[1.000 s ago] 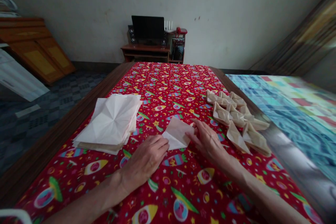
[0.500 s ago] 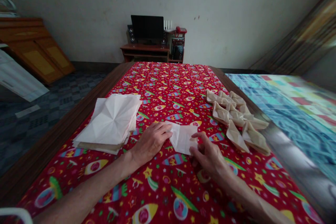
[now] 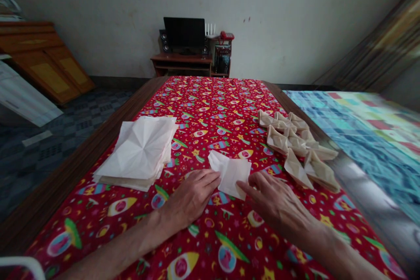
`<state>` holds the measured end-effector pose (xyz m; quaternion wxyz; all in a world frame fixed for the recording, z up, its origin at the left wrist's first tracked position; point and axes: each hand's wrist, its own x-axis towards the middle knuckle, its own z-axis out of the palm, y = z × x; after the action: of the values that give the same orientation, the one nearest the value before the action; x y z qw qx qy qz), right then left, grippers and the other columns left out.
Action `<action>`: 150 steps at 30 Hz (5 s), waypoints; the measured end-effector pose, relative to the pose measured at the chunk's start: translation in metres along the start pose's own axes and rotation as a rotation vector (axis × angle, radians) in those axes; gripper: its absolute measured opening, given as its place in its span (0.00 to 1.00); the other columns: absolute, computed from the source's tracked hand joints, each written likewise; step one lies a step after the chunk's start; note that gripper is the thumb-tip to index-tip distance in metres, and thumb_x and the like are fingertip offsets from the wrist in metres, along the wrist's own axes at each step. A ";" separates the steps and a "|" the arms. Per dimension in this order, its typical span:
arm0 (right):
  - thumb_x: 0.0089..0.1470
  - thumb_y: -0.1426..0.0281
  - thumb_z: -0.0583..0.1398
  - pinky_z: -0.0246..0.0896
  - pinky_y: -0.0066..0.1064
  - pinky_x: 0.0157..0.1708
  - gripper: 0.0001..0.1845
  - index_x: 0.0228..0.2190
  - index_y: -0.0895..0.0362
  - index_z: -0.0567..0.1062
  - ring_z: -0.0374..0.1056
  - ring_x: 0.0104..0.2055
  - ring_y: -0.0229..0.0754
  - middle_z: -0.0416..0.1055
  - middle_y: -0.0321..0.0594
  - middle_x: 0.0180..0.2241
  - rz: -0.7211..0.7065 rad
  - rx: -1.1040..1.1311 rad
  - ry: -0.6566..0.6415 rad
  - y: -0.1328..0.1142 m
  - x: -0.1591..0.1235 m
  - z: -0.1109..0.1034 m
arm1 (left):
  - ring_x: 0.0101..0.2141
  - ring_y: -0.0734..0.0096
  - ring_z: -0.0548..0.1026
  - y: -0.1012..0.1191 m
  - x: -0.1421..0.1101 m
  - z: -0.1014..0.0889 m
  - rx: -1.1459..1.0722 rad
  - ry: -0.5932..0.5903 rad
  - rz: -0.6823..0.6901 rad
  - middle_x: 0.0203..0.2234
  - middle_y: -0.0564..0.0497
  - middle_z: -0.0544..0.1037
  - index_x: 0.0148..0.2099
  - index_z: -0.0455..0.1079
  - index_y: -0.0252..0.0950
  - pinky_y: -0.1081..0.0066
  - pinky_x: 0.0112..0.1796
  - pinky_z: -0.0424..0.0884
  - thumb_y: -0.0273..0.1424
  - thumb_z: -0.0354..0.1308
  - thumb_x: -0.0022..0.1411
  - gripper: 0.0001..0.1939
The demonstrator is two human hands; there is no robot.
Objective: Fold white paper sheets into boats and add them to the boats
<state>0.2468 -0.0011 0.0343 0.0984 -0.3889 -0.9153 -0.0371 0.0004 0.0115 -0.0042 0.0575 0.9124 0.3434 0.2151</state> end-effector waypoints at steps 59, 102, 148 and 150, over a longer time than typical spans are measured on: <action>0.58 0.65 0.57 0.56 0.28 0.28 0.07 0.30 0.55 0.69 0.63 0.30 0.38 0.69 0.39 0.28 0.234 0.330 0.216 0.018 0.037 0.052 | 0.54 0.62 0.61 0.014 0.003 -0.002 -0.087 -0.162 -0.040 0.58 0.45 0.63 0.63 0.53 0.28 0.63 0.54 0.64 0.19 0.45 0.62 0.26; 0.61 0.70 0.52 0.65 0.39 0.47 0.14 0.45 0.60 0.73 0.67 0.50 0.47 0.73 0.47 0.46 0.077 0.074 0.201 -0.011 -0.003 0.038 | 0.59 0.54 0.56 -0.005 0.011 -0.010 0.063 -0.169 0.019 0.59 0.52 0.63 0.60 0.60 0.45 0.50 0.55 0.56 0.38 0.48 0.67 0.20; 0.55 0.75 0.58 0.53 0.30 0.31 0.05 0.28 0.56 0.68 0.60 0.31 0.40 0.66 0.37 0.28 0.359 0.344 0.289 0.013 0.020 0.049 | 0.30 0.75 0.70 -0.069 0.070 0.009 -0.338 -0.003 -0.105 0.26 0.55 0.71 0.29 0.70 0.35 0.77 0.32 0.65 0.20 0.61 0.53 0.06; 0.57 0.75 0.56 0.53 0.31 0.31 0.07 0.27 0.57 0.68 0.59 0.31 0.41 0.66 0.38 0.28 0.294 0.249 0.301 0.013 0.019 0.049 | 0.33 0.72 0.69 -0.069 0.065 0.007 -0.254 0.030 -0.013 0.28 0.54 0.72 0.30 0.69 0.34 0.74 0.36 0.65 0.20 0.58 0.57 0.06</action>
<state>0.2355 0.0287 -0.0101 0.2854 -0.4927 -0.8214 0.0331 0.0050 0.1066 -0.0052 0.1691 0.8922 0.3202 0.2700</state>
